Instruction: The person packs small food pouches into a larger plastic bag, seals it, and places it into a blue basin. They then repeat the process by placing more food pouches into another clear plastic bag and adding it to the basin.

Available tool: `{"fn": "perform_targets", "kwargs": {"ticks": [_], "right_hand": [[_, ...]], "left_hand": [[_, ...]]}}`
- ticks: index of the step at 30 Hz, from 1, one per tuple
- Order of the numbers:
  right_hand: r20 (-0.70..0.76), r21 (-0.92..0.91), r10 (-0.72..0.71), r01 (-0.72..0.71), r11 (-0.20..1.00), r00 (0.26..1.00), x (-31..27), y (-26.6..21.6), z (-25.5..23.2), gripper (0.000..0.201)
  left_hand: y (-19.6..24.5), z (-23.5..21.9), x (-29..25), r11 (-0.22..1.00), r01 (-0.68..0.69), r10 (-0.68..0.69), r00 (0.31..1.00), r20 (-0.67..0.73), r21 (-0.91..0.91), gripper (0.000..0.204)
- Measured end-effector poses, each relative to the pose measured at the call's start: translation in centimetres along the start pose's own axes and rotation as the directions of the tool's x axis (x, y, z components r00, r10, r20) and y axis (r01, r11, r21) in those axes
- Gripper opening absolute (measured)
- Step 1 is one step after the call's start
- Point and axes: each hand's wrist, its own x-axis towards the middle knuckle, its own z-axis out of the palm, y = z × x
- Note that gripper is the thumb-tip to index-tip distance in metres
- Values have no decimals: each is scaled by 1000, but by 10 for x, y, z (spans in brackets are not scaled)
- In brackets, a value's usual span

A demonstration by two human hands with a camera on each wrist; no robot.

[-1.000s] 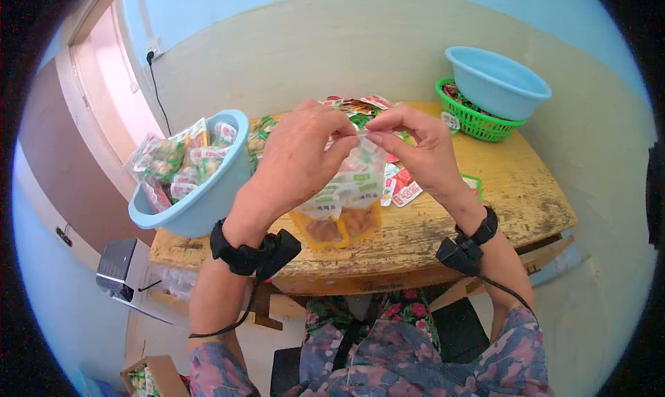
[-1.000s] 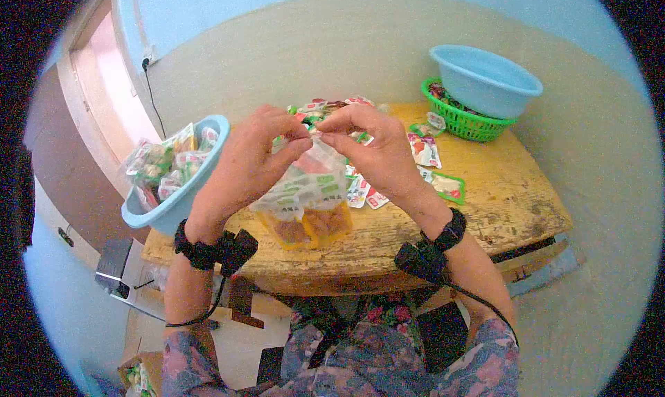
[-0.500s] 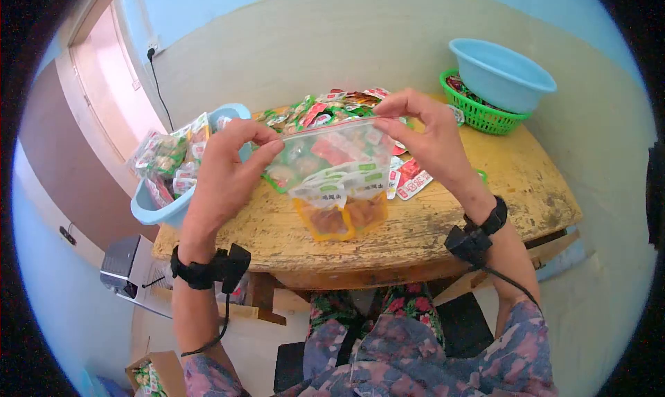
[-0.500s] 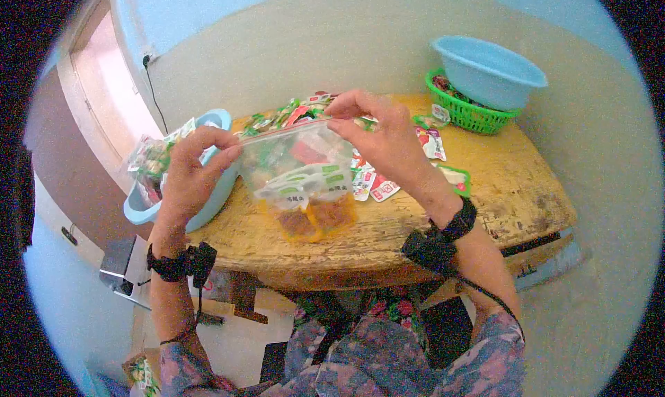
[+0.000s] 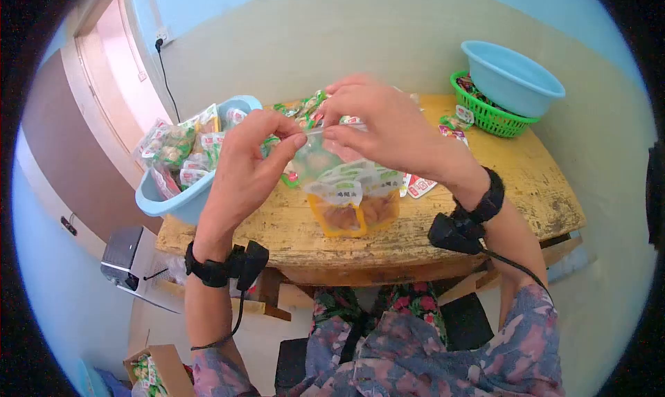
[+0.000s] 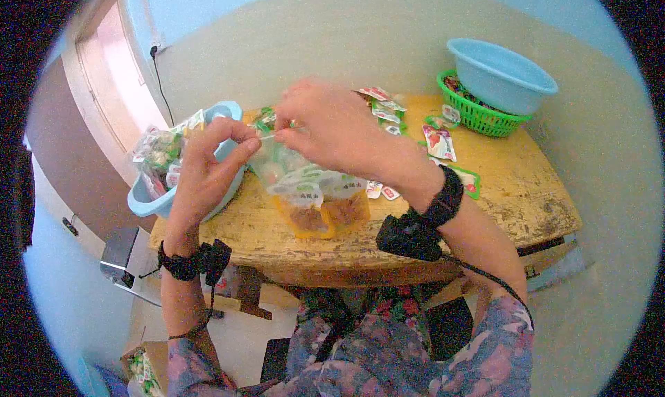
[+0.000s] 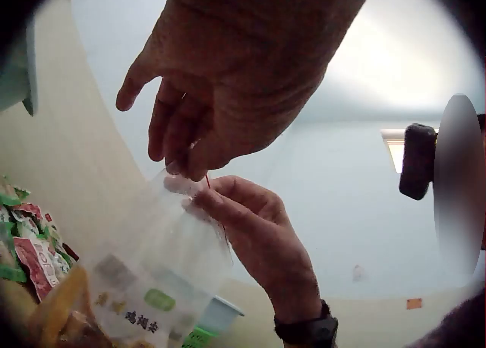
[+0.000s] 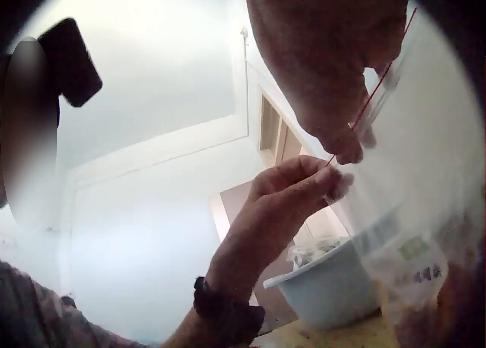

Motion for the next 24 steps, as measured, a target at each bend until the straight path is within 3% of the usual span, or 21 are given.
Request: {"fn": "perform_targets", "kwargs": {"ticks": [7,11,14,17,20,24], "right_hand": [[28,111,107,-109,988,994,-38,29,-46,17],[134,31,260,-266,964,956,-47,29,-66,12],[148,68,259,-271,960,954,-50,33,-70,12],[52,317,355,-352,881,934,-56,42,-53,18],[-22,317,438,-409,856,899,-45,27,-53,20],[-10,276,396,-378,884,918,-50,32,-50,22]], "left_hand": [[-16,-1,4,998,-26,27,1000,13,-54,12],[-19,2,3,994,-14,14,1000,-7,-109,13],[-24,3,1,989,11,-11,1000,4,-145,13],[-22,3,1,985,12,-18,999,-32,-173,12],[-15,-3,3,990,-8,-4,996,-89,-142,11],[-24,3,-3,986,-37,24,997,-79,-163,11]]}}
